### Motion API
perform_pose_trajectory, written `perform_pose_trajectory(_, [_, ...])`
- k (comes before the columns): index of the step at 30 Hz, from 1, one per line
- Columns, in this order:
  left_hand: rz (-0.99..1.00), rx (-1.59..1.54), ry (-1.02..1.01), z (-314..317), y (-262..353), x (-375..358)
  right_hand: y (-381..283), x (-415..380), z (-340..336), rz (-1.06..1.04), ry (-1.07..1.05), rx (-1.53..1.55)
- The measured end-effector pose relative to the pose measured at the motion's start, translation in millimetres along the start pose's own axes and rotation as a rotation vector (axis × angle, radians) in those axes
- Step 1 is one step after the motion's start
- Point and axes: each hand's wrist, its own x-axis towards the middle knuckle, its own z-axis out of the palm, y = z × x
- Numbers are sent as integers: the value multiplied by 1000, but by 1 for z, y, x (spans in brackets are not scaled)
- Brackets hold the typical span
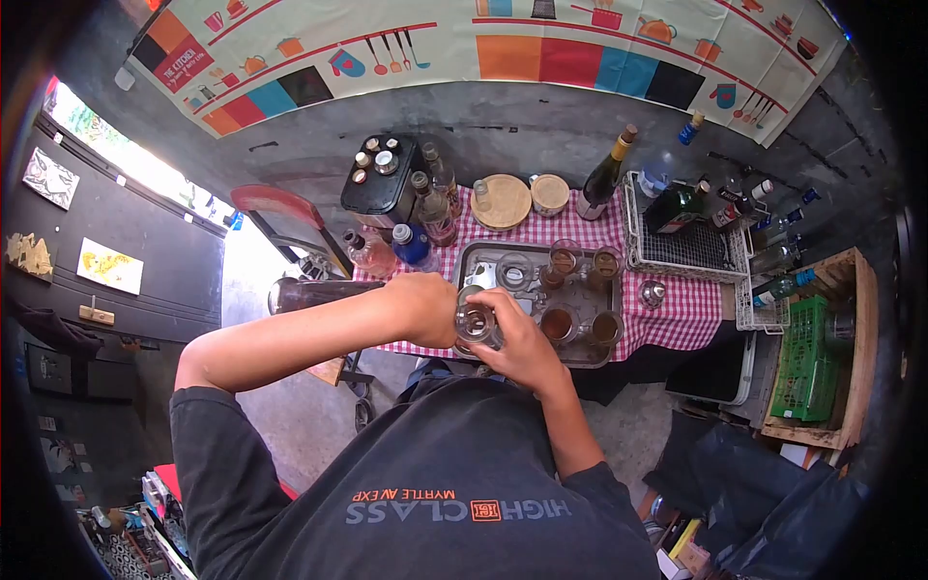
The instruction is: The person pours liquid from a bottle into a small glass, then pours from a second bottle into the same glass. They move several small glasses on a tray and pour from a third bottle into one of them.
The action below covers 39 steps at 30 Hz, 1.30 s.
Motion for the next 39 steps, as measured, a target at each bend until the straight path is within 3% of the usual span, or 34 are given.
perform_pose_trajectory(11, [-33,42,-101,-3,3,7,1,0,-3,-6,2,-2])
perform_pose_trajectory(23, [89,-104,48,-2,0,8,-4,-1,-14,48,30,16])
perform_pose_trajectory(27, [138,-236,137,13,-10,16,-1,-1,-17,75,23,44])
perform_pose_trajectory(30, [219,-340,314,37,-25,19,1,2,-19,105,46,9])
perform_pose_trajectory(33, [223,-505,277,47,-38,21,11,1,-13,145,94,-22])
perform_pose_trajectory(36, [276,-693,411,70,-58,25,22,0,-5,233,122,-33])
perform_pose_trajectory(39, [160,-866,463,85,-71,22,42,-1,5,305,177,-76])
